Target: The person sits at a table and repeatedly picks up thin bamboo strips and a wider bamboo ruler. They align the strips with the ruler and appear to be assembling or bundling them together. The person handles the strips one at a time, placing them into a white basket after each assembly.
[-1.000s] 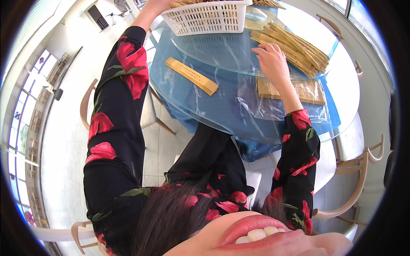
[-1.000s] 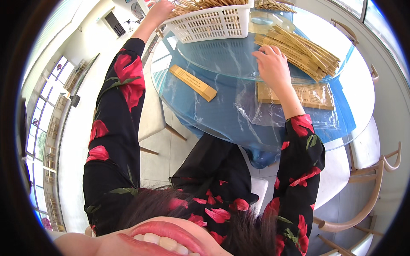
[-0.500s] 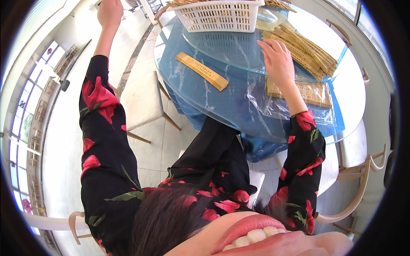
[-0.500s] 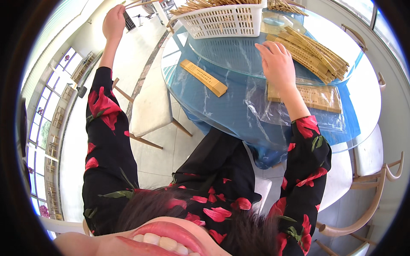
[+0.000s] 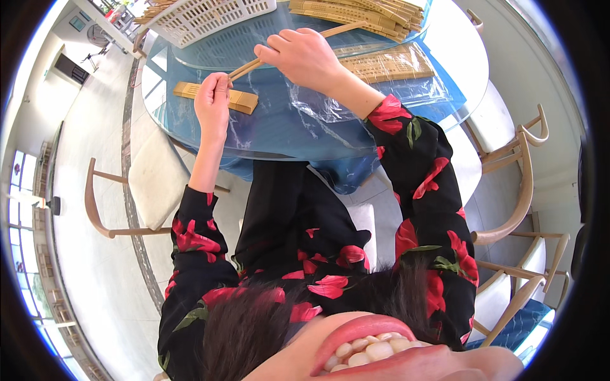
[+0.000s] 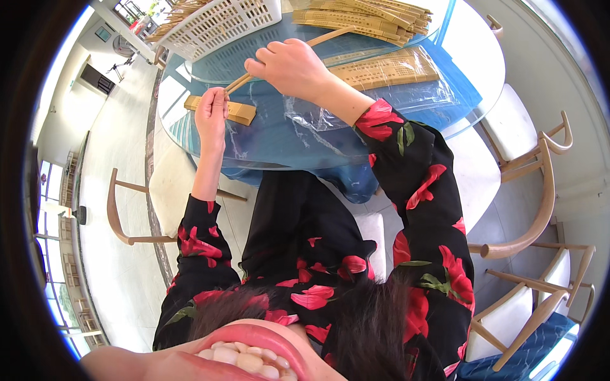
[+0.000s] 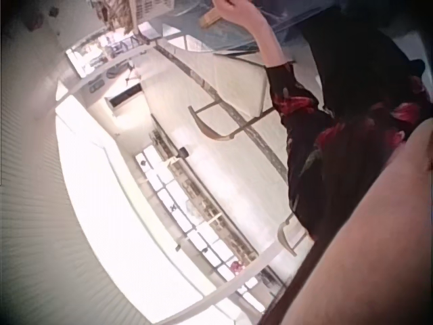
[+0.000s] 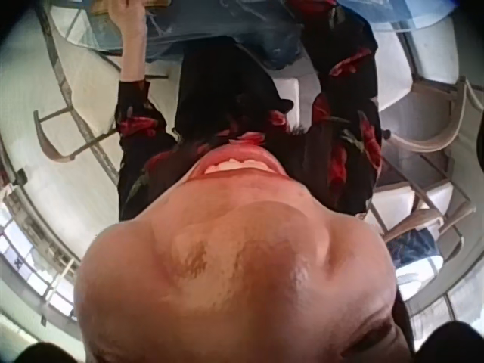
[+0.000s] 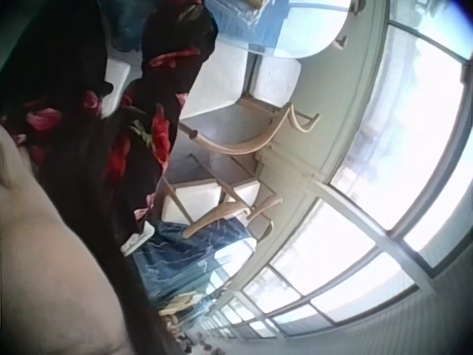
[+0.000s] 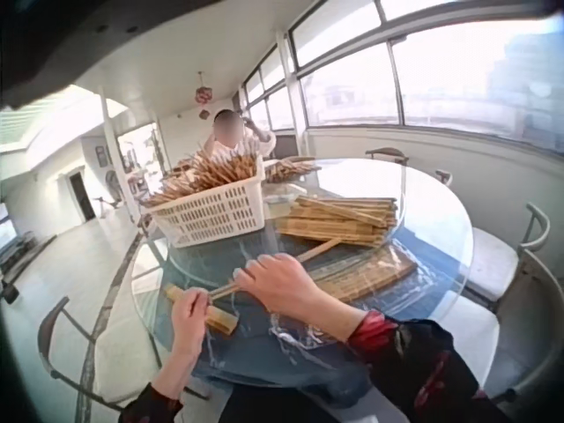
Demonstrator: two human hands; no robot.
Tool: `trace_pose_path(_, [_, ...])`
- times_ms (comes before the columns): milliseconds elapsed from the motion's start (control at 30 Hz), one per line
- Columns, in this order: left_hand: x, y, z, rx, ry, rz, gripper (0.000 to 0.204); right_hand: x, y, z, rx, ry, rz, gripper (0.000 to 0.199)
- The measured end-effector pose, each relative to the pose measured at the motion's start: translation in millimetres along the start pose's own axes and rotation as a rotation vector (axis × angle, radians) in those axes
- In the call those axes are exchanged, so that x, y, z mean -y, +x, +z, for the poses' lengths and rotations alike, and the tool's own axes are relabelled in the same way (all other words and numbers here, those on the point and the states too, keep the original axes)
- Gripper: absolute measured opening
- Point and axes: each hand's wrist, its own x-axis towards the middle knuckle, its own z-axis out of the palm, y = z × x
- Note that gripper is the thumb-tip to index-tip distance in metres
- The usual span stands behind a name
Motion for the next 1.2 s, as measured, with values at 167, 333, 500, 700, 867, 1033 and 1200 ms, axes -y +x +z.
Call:
trace_pose_path(167, [-6.6,4.0,-7.9,0.070,-0.010,-0.051,0.019,3.2,-0.8,0.8,0.002,0.101,0.003,0.029])
trace_pose_path(333, [-27.4,10.5,-23.6,0.385,-0.353,-0.117,0.028,9.6,2.3,3.9,-0.018,0.389,0.084,0.017])
trace_pose_path(500, [-12.1,36.0,-38.2,0.541,-0.291,-0.098,0.034,7.7,-2.2,-0.9,0.033,0.287,0.120,0.019])
trace_pose_path(700, [2.1,31.9,-58.6,0.628,0.344,0.158,0.020,12.7,2.5,-3.5,0.365,0.119,0.259,0.024])
trace_pose_path(867, [11.4,33.8,-57.9,0.647,0.398,0.179,0.021,10.8,0.6,-1.5,0.280,0.179,0.292,0.026])
trace_pose_path(1033, [13.7,39.0,-56.4,0.669,0.401,0.198,0.019,6.6,-1.8,0.9,0.281,0.212,0.304,0.027])
trace_pose_path(1200, [10.3,39.0,-54.8,0.675,0.351,0.133,0.023,6.0,-2.2,-0.6,0.295,0.209,0.320,0.026])
